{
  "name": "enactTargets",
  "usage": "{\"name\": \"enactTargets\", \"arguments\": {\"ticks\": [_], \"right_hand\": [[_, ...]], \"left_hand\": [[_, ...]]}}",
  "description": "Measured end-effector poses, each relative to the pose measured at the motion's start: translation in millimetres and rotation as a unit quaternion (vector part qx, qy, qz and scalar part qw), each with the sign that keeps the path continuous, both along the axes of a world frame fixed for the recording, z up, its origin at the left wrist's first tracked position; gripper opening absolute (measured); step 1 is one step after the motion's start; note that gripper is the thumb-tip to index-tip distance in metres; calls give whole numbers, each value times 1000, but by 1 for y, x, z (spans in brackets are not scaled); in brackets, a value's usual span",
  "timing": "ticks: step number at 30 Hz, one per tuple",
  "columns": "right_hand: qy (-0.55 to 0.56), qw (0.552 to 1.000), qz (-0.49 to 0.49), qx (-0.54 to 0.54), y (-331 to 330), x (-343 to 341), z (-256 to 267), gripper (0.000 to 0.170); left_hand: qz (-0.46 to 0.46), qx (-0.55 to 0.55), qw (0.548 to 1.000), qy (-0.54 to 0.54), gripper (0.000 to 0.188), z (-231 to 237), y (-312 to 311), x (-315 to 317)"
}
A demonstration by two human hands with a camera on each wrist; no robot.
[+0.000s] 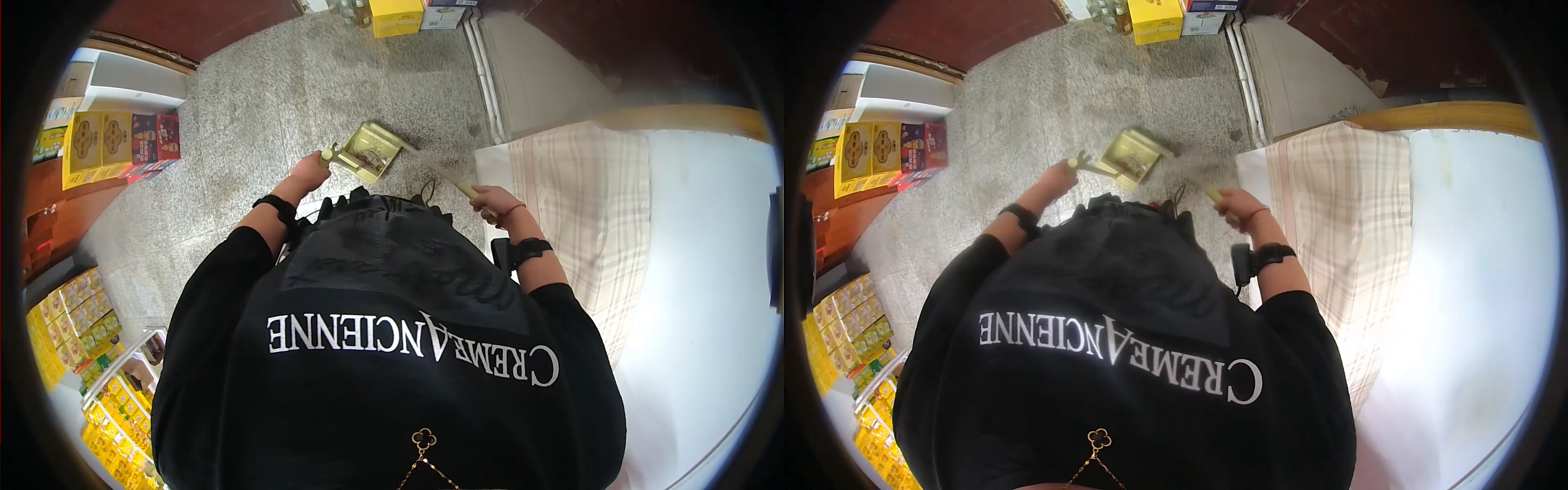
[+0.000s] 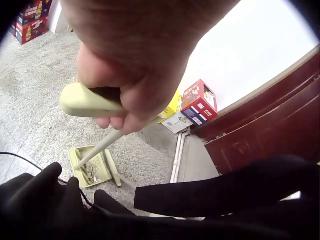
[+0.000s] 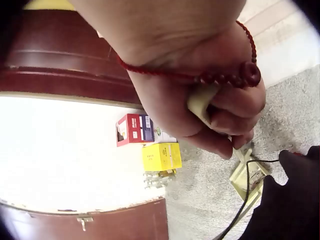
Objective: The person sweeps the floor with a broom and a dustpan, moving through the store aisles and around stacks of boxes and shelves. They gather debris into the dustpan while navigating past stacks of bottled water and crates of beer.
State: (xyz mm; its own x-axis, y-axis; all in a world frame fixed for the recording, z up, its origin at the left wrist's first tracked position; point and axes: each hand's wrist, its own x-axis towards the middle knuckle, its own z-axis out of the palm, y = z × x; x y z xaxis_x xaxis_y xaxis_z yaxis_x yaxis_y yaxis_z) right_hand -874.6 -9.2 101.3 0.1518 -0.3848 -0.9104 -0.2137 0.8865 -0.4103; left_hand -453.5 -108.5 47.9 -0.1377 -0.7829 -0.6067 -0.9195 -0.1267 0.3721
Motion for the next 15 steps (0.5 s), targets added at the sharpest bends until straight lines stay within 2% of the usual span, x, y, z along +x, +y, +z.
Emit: {"name": "enactTargets", "arguments": {"ticks": [1,5,7,8,9,11,12,13,15], "right_hand": [[-22,999,-31,0,-1,-1,6,43],[-34,999,-31,2,3,-15,20,54],[-2,997,-79,-25,1,-20,31,32],[-8,997,-75,-23,-1,-30,24,46],[-5,997,-70,-24,-5,-33,26,46],[67,987,-141,-50,-15,-34,29,51],[57,983,-169,-49,-24,-33,29,40],[58,983,-167,-50,-35,-31,27,40],[35,977,-205,-48,-52,-25,12,22]], "left_hand": [[-23,-10,1000,-3,35,-2,-4,-3],[-41,1,999,-19,36,-5,-21,-8],[-39,2,999,-7,36,-8,-26,-6],[-42,6,999,-12,37,-8,-28,-5],[-46,9,999,-17,37,-7,-31,-7],[-46,4,998,-36,38,-5,-33,-8],[-33,-6,999,-23,35,-5,-34,-8],[-21,-17,1000,-11,34,-2,-40,-6],[-33,16,999,-33,38,12,-50,-3]]}}
